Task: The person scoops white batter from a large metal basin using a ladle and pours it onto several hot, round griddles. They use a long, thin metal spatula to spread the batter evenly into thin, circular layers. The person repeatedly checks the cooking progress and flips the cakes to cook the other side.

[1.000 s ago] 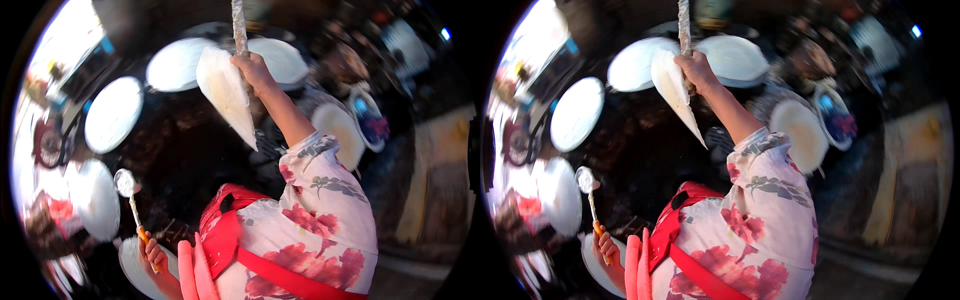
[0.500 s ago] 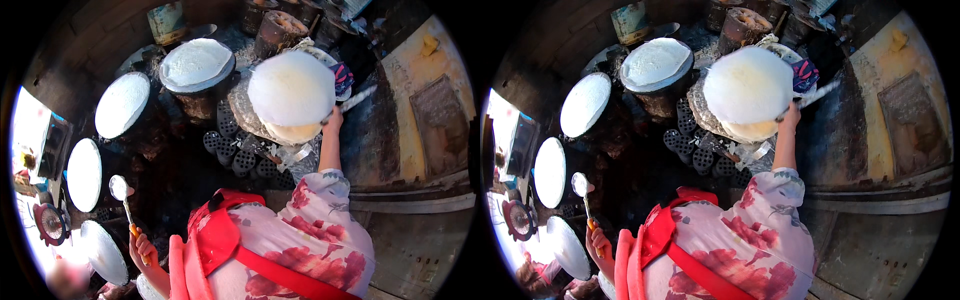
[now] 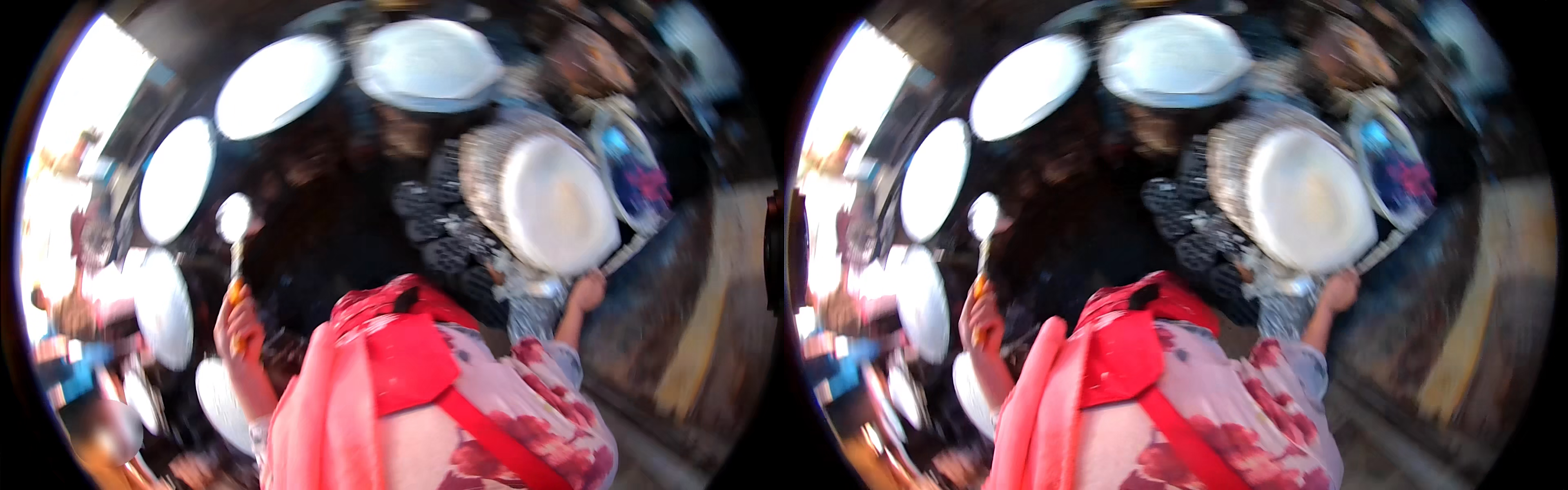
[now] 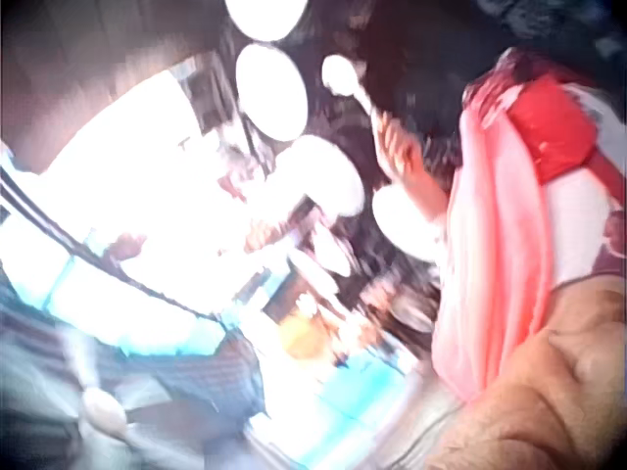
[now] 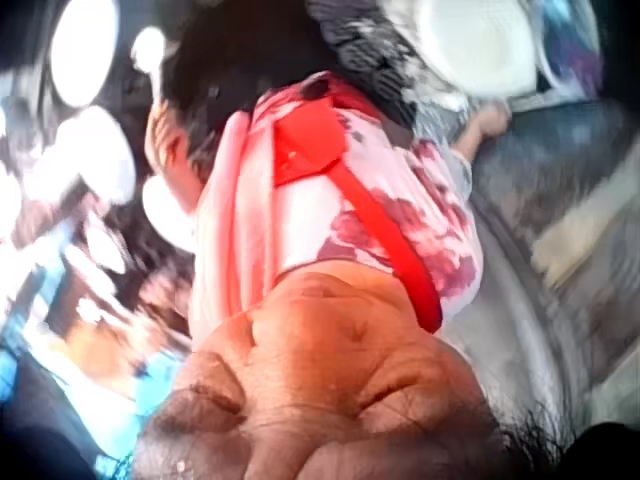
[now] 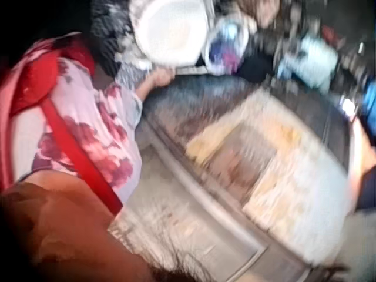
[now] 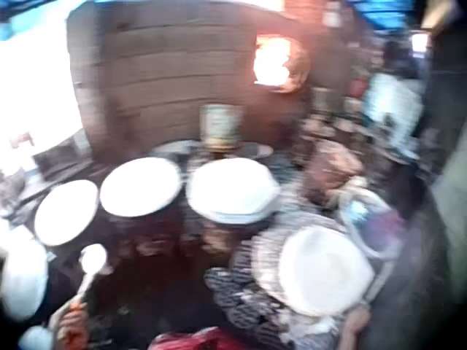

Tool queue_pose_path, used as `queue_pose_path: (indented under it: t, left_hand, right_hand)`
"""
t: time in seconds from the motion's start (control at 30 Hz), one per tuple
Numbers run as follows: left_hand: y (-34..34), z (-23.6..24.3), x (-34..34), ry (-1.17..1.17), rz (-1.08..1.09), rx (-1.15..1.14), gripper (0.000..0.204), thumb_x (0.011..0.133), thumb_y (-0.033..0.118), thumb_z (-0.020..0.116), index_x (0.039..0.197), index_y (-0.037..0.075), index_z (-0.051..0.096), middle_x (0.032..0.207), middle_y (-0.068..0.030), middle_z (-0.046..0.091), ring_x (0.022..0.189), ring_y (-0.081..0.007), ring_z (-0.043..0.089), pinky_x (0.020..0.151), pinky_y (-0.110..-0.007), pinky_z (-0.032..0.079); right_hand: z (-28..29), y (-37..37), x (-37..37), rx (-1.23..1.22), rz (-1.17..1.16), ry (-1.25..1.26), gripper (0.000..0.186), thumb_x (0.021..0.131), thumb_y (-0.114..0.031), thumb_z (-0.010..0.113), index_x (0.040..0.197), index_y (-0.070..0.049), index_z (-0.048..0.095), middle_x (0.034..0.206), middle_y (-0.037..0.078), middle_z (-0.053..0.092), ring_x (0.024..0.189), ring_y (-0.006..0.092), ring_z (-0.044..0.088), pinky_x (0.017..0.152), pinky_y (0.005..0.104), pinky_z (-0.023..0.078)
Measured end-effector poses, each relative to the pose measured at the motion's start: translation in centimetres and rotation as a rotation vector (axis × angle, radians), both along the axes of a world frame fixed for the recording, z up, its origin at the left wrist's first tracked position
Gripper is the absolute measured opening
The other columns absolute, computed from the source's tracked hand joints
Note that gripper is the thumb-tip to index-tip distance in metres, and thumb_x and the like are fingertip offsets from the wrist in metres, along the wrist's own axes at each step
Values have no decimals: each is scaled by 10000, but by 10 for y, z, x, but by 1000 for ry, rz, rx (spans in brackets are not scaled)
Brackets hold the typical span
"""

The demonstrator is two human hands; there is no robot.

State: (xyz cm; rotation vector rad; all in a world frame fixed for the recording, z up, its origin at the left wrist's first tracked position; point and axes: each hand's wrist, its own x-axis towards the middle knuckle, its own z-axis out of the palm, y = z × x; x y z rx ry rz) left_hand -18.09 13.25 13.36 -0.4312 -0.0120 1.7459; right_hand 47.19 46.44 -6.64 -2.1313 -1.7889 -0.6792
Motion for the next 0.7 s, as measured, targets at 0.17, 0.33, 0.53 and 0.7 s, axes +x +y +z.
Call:
queue_pose_path:
  t: [0.17, 0.33, 0.53, 0.7]
  left_hand:
    - [-16, 10, -3, 71, 203, -118, 406, 999, 288, 326, 1111, -87, 434, 631, 12, 372, 452, -58, 399, 437, -219, 354]
    - [-84, 29, 2, 276, 494, 67, 450, 1005, 317, 296, 1229, -66, 376, 649, -14, 404, 432, -69, 414, 400, -223, 385]
    - [-152, -13, -67, 412, 800, -46, 408, 1002, 300, 332, 1176, -48, 453, 636, 9, 374, 443, -53, 380, 418, -216, 365]
    - [-193, -12, -98, 532, 715, -668, 291, 956, 313, 459, 1072, 47, 486, 633, 24, 374, 455, -68, 380, 412, -243, 371]
  right_hand:
    - [63, 76, -179, -135, 421, 598, 315, 921, -298, 490, 872, -7, 601, 778, 204, 636, 707, 389, 599, 619, 452, 458]
    - [106, 50, -415, -433, 1196, 492, 238, 902, -258, 543, 846, -37, 610, 709, 180, 604, 652, 366, 588, 572, 436, 443]
    - [100, -70, -601, -878, 1626, 483, 252, 893, -273, 545, 770, -56, 583, 657, 186, 576, 622, 384, 575, 526, 461, 427]
    - [78, -153, -679, -1244, 1736, 448, 282, 879, -310, 539, 746, -63, 562, 620, 182, 563, 623, 389, 575, 542, 473, 423]
